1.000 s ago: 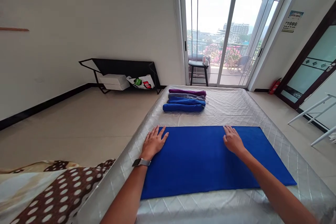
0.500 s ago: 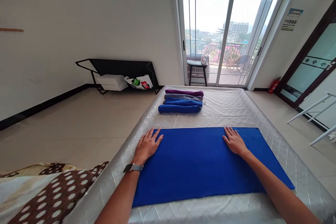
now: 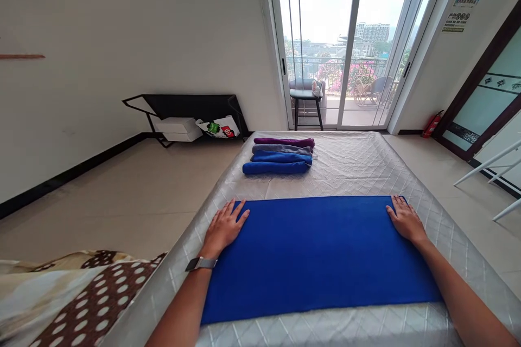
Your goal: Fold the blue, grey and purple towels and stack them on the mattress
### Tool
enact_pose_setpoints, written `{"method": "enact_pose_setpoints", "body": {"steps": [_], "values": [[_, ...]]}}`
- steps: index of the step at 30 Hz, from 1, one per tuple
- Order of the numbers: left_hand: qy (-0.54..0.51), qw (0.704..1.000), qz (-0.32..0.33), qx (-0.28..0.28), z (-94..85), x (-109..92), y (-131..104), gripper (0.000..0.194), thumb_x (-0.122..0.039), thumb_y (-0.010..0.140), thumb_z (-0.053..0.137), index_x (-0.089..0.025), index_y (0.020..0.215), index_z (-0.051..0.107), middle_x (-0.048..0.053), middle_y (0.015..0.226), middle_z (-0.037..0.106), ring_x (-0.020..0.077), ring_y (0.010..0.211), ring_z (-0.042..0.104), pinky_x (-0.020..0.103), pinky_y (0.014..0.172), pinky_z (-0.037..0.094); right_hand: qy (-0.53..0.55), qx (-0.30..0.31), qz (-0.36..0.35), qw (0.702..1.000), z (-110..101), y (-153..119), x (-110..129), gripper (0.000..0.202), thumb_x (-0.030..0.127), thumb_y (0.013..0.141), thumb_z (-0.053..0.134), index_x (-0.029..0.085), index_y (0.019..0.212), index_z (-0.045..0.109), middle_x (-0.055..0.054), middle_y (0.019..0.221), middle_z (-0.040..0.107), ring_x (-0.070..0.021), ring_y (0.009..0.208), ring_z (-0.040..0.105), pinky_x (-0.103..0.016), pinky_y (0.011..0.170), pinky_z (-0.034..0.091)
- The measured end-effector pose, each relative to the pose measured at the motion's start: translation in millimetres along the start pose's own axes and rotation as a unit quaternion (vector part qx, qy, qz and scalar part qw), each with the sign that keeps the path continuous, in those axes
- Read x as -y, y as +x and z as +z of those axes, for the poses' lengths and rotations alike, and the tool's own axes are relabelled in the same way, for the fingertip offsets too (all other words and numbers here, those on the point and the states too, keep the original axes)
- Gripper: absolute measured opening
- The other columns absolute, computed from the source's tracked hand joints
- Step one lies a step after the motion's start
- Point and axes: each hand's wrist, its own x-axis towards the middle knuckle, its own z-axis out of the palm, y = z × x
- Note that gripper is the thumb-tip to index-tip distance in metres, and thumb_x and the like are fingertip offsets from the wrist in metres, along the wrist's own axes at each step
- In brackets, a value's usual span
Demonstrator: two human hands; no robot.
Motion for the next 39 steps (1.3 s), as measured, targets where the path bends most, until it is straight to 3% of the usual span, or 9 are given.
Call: {"method": "enact_pose_setpoints", "body": {"steps": [11,16,20,23,27,29,31,35,39], "values": [[-0.005,1.0,0.015,-0.013,12.5,8.3,2.4,0.062,-0.045,0.099,0.026,-0.019,0.154,0.035,0.014,0.159,0.035,0.0291,0.145,0.034,0.049,0.118,0.027,0.002,0.013,0.002,1.0,-8.9,-4.2,4.5,0.066,0.045,0.1,0.019,0.01,0.156,0.028,-0.009,0.163,0.028,-0.0216,0.15,0.023,-0.042,0.123,0.018],[-0.017,1.0,0.004,-0.001,5.9,2.6,1.1,0.061,-0.046,0.099,0.029,-0.02,0.154,0.034,0.013,0.16,0.034,0.0305,0.146,0.032,0.051,0.118,0.026,-0.003,0.039,0.01,0.999,-17.9,-3.8,4.7,0.067,0.041,0.099,0.018,0.006,0.155,0.026,-0.011,0.163,0.024,-0.0215,0.151,0.019,-0.043,0.123,0.018],[-0.019,1.0,0.005,-0.012,2.9,-2.5,0.0,0.06,-0.046,0.099,0.03,-0.02,0.153,0.035,0.013,0.16,0.034,0.0303,0.146,0.033,0.051,0.118,0.027,-0.004,0.035,0.041,0.999,-23.2,8.5,8.2,0.063,0.033,0.099,0.017,0.005,0.152,0.034,-0.016,0.16,0.031,-0.0268,0.149,0.027,-0.051,0.121,0.022],[-0.017,1.0,0.004,-0.017,2.7,-4.9,-0.1,0.06,-0.046,0.1,0.029,-0.02,0.153,0.035,0.014,0.159,0.034,0.0295,0.146,0.032,0.05,0.118,0.026,-0.001,0.003,0.029,1.0,-20.3,12.6,48.7,0.061,0.032,0.1,0.015,0.008,0.153,0.034,-0.016,0.159,0.033,-0.0266,0.149,0.027,-0.051,0.121,0.021],[-0.014,1.0,-0.002,-0.003,1.0,-6.5,-0.4,0.059,-0.045,0.101,0.028,-0.02,0.154,0.033,0.014,0.161,0.032,0.0278,0.148,0.03,0.049,0.119,0.023,0.043,-0.013,-0.139,0.989,-3.0,-4.7,150.7,0.057,0.039,0.103,0.023,0.014,0.152,0.038,-0.014,0.159,0.036,-0.0271,0.149,0.027,-0.047,0.12,0.024],[-0.007,1.0,0.0,0.0,0.2,-6.6,-0.6,0.059,-0.044,0.1,0.029,-0.02,0.154,0.033,0.014,0.161,0.032,0.0272,0.148,0.03,0.048,0.119,0.023,0.062,0.006,-0.236,0.97,6.9,-16.4,193.6,0.051,0.042,0.102,0.039,0.017,0.146,0.046,-0.016,0.153,0.044,-0.0312,0.14,0.04,-0.053,0.114,0.033],[-0.004,1.0,0.002,-0.003,0.0,-6.3,-0.7,0.059,-0.044,0.1,0.029,-0.02,0.154,0.033,0.013,0.16,0.033,0.0273,0.147,0.031,0.048,0.119,0.024,0.068,0.018,-0.276,0.959,13.6,-24.3,216.4,0.044,0.043,0.096,0.055,0.02,0.135,0.054,-0.012,0.141,0.054,-0.0278,0.123,0.056,-0.052,0.102,0.047],[-0.011,1.0,-0.003,-0.008,1.4,-5.4,-0.5,0.059,-0.045,0.101,0.027,-0.02,0.154,0.035,0.013,0.16,0.033,0.028,0.147,0.031,0.048,0.119,0.024,0.068,0.023,-0.279,0.958,13.8,-27.0,206.3,0.037,0.039,0.094,0.061,0.02,0.125,0.059,-0.008,0.128,0.061,-0.0222,0.106,0.063,-0.044,0.089,0.055],[-0.01,1.0,-0.001,-0.002,2.1,-4.8,0.0,0.06,-0.045,0.1,0.029,-0.02,0.154,0.034,0.013,0.16,0.033,0.0274,0.147,0.031,0.047,0.119,0.023,0.057,0.029,-0.248,0.967,1.8,-23.5,152.0,0.045,0.044,0.095,0.058,0.02,0.133,0.055,-0.011,0.138,0.056,-0.027,0.12,0.057,-0.052,0.1,0.048]]}}
